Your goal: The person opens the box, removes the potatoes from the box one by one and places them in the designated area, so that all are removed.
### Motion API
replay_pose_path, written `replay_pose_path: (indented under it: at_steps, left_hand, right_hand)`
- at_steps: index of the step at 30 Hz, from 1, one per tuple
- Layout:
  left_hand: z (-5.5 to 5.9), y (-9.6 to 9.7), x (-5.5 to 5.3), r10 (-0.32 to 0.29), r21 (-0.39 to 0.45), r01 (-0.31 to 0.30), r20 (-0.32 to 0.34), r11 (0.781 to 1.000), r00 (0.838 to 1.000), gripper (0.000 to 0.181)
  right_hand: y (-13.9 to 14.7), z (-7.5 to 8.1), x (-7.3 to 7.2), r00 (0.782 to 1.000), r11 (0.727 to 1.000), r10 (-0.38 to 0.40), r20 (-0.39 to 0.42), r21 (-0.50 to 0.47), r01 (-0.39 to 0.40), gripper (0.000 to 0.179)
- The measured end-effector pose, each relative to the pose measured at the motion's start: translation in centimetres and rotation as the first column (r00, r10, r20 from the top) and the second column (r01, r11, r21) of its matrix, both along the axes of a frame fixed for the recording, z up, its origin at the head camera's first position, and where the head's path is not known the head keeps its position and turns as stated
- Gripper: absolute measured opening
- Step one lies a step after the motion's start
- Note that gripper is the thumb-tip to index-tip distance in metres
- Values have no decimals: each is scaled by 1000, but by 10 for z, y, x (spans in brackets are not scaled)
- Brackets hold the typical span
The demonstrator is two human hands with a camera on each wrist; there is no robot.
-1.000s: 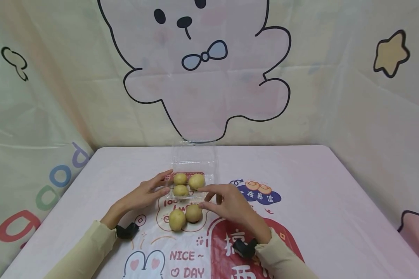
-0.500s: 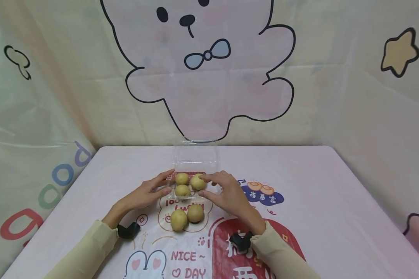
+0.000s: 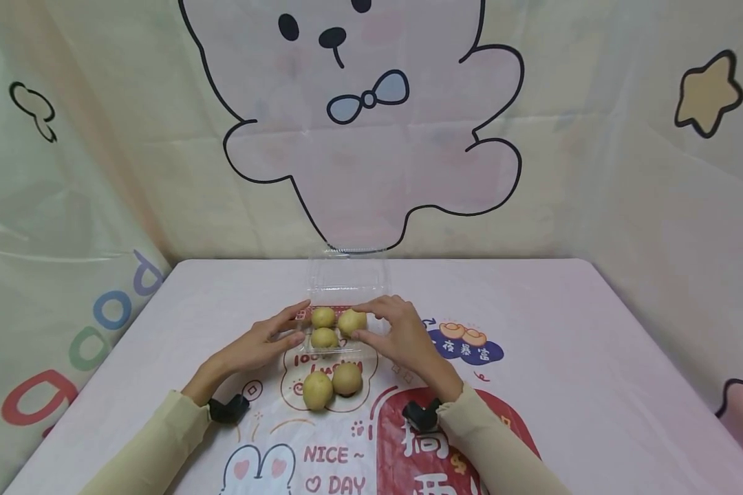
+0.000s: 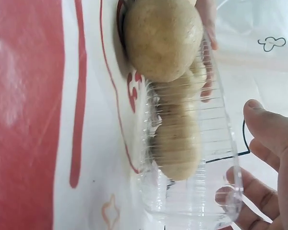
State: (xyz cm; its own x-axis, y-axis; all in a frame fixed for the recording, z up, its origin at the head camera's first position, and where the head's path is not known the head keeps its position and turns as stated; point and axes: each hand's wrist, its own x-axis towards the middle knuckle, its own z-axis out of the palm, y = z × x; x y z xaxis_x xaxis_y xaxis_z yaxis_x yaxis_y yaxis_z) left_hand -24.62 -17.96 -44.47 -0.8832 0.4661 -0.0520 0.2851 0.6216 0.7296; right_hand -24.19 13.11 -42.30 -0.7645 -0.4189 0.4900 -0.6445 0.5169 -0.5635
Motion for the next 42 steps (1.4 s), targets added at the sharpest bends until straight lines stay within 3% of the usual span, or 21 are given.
replay_pose_path:
  at_steps: [18,33,42]
  left_hand:
    - [3,1,2,12,-12,-12,11,1000,1000,71]
    - [1,0,1,15,-7,-15,12,1000,1000,71]
    - [2,2,3,22,-14,-22,6,1000,1000,70]
  right_hand:
    - [-8,-9,-20,1000,993,-25,-9,117,26,47]
    - [-17,-4,-26,991,961,-94,98,268,64,51]
    - [-21,-5,-27,980,950,-127,153,304,76,53]
